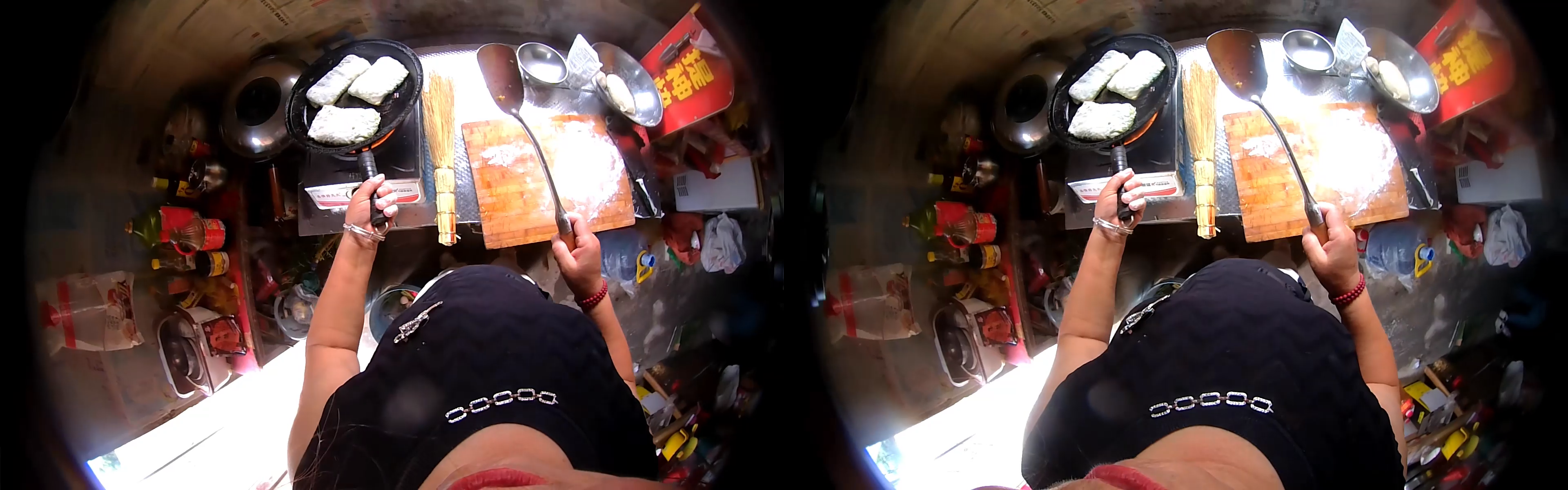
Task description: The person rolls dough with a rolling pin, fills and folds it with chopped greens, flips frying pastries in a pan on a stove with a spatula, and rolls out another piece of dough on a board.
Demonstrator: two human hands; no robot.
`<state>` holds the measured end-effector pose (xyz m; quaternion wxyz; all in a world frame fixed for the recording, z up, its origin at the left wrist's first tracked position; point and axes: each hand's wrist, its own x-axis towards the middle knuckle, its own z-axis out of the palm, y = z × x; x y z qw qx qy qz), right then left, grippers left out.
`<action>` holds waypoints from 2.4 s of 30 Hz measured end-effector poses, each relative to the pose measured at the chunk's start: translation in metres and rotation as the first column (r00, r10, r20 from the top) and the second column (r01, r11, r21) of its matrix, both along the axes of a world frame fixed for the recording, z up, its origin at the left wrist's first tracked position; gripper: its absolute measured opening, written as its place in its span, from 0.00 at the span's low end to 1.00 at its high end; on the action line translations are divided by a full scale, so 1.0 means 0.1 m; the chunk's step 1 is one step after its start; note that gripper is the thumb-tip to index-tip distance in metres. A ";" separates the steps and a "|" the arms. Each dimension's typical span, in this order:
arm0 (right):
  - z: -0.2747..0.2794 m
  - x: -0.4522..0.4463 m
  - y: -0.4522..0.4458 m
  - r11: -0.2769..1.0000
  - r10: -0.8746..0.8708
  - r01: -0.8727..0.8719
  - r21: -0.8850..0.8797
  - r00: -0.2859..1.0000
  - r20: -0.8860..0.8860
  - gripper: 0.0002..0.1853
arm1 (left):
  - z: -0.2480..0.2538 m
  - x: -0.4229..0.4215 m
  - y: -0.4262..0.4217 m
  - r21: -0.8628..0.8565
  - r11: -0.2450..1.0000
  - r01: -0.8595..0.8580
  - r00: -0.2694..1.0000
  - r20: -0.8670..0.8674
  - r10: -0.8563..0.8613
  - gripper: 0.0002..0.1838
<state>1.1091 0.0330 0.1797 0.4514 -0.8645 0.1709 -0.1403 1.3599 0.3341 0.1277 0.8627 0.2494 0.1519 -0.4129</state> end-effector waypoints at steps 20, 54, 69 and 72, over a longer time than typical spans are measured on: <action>1.91 2.06 -0.03 0.475 0.384 -0.688 -0.549 0.723 -0.574 0.19 | -0.19 -0.11 -0.14 0.107 0.991 -0.083 0.993 0.095 0.073 0.07; 1.52 2.94 0.44 0.307 0.109 -0.833 -0.460 0.510 -0.853 0.23 | -0.19 -0.15 -0.16 0.107 0.990 -0.097 0.992 0.089 0.087 0.07; 1.98 3.04 0.68 0.208 0.004 -0.868 -0.450 0.461 -0.887 0.23 | -0.22 -0.15 -0.13 0.115 0.990 -0.081 0.992 0.103 0.069 0.07; 2.04 3.01 0.75 0.242 0.033 -0.860 -0.449 0.469 -0.882 0.24 | -0.23 -0.15 -0.13 0.116 0.990 -0.077 0.992 0.110 0.064 0.07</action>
